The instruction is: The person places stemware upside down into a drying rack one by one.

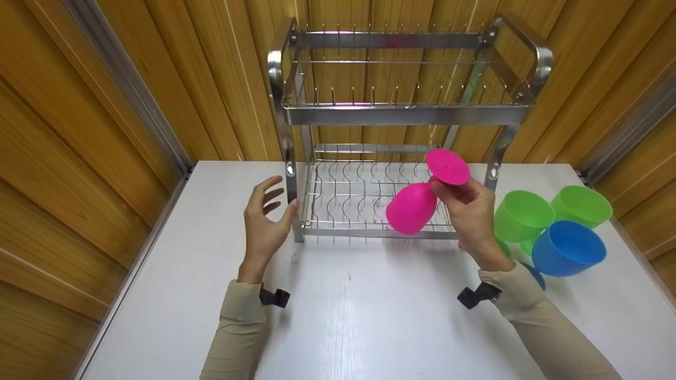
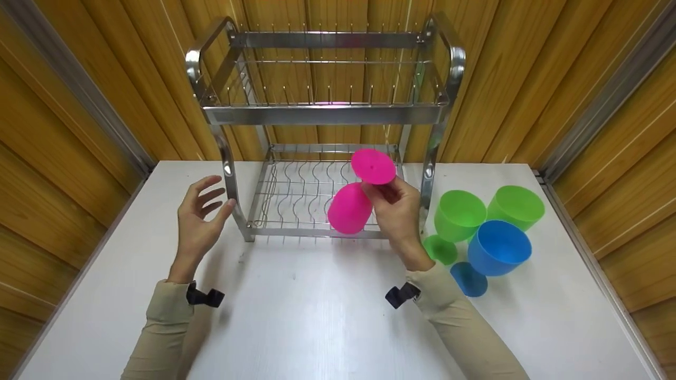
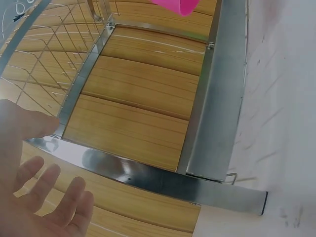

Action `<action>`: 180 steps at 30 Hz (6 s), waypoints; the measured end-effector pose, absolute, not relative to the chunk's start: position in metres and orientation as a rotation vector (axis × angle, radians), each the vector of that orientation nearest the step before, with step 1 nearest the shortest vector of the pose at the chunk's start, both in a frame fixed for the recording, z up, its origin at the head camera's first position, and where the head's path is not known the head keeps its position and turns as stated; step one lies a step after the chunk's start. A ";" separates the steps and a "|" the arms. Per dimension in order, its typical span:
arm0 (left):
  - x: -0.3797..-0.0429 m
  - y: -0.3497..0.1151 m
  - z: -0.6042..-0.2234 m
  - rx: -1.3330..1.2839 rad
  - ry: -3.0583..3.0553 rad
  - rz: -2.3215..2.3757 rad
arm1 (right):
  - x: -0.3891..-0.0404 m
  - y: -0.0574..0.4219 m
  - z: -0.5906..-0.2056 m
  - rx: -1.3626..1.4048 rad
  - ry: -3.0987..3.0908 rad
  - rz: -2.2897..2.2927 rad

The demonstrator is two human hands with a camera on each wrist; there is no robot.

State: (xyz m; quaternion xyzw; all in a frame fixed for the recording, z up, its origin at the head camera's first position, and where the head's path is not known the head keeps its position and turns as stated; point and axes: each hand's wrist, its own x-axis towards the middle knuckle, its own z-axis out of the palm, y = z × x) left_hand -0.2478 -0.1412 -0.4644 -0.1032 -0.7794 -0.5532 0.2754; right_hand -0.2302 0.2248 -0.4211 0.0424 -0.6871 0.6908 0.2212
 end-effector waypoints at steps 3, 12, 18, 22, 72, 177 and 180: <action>-0.250 -0.141 -0.470 -0.254 -2.120 -1.499 | -0.243 0.225 -0.422 0.139 -1.951 1.826; -0.257 -0.136 -0.477 -0.233 -2.165 -1.522 | -0.279 0.230 -0.429 0.108 -2.006 1.737; -0.258 -0.135 -0.478 -0.215 -2.156 -1.537 | -0.297 0.231 -0.432 -0.027 -1.985 1.691; -0.259 -0.135 -0.476 -0.224 -2.152 -1.543 | -0.307 0.231 -0.433 -0.086 -1.994 1.634; -0.262 -0.133 -0.475 -0.242 -2.154 -1.555 | -0.331 0.241 -0.442 -0.315 -2.058 1.529; -0.257 -0.133 -0.472 -0.220 -2.163 -1.614 | -0.125 0.399 -0.528 -0.910 -2.404 1.646; -0.257 -0.134 -0.473 -0.224 -2.157 -1.621 | -0.126 0.402 -0.527 -0.888 -2.432 1.653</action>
